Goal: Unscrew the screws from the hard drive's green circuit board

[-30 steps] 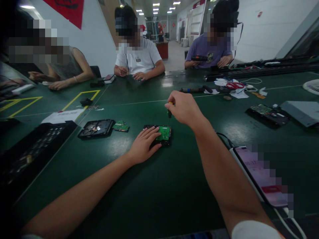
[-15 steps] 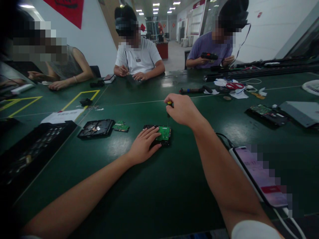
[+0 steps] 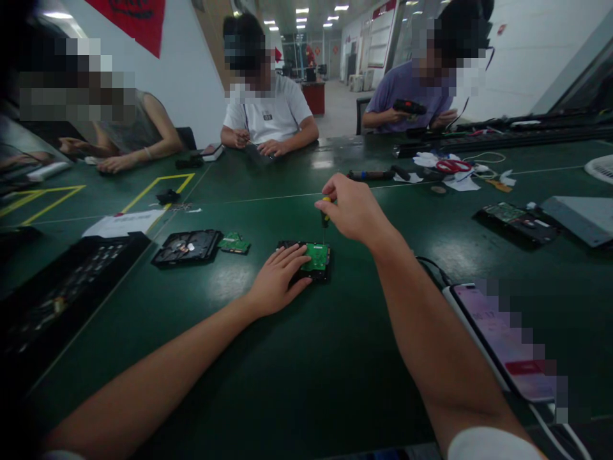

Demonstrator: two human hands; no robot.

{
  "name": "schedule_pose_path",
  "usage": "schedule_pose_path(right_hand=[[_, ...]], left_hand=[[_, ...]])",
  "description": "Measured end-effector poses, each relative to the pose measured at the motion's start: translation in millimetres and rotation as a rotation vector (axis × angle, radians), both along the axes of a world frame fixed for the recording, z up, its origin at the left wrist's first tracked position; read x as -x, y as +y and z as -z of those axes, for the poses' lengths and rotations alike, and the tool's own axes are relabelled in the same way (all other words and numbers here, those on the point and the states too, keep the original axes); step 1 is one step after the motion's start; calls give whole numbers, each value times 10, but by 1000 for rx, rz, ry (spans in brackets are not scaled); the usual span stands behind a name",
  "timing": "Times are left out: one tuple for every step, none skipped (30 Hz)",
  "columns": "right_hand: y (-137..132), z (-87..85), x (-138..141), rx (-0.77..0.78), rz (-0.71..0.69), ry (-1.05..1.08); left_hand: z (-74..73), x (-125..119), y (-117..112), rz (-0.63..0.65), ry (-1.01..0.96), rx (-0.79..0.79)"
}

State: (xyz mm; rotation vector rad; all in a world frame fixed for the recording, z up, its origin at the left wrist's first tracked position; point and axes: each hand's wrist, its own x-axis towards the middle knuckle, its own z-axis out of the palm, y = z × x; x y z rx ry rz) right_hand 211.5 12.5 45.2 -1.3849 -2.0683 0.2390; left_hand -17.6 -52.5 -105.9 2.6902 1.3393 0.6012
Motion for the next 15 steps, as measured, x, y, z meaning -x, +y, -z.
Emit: schedule_pose_path(right_hand=[[3, 4, 2, 26, 0, 8], [3, 6, 5, 52, -8, 16], [2, 6, 8, 72, -21, 23], [-1, 5, 12, 81, -33, 27], [-5, 3, 16, 79, -44, 27], [-9, 0, 19, 66, -52, 24], [-12, -3, 22, 50, -58, 15], [-12, -5, 24, 34, -62, 4], [-10, -6, 22, 21, -66, -8], [-5, -6, 19, 13, -70, -21], [3, -4, 13, 4, -74, -33], [12, -1, 6, -3, -76, -43], [21, 3, -2, -9, -75, -47], [28, 7, -9, -15, -67, -43], [32, 10, -14, -17, -52, -30]], left_hand=[[-1, 0, -1, 0, -1, 0], [-2, 0, -2, -1, -2, -1], [-4, 1, -3, 0, -4, -2], [-6, 2, -4, 1, -6, -2], [-8, 3, -5, 3, -7, -1], [-8, 4, -5, 4, -7, 0], [-7, 5, -4, 4, -6, 3], [-5, 6, -3, 2, -5, 5], [-3, 6, -1, 0, -5, 8], [-1, 5, 0, -2, -7, 9], [1, 5, 1, -2, -8, 9], [2, 3, 2, -1, -10, 7], [1, 2, 2, 1, -11, 5], [-1, 1, 1, 2, -12, 2], [-3, 0, 0, 2, -12, 1]])
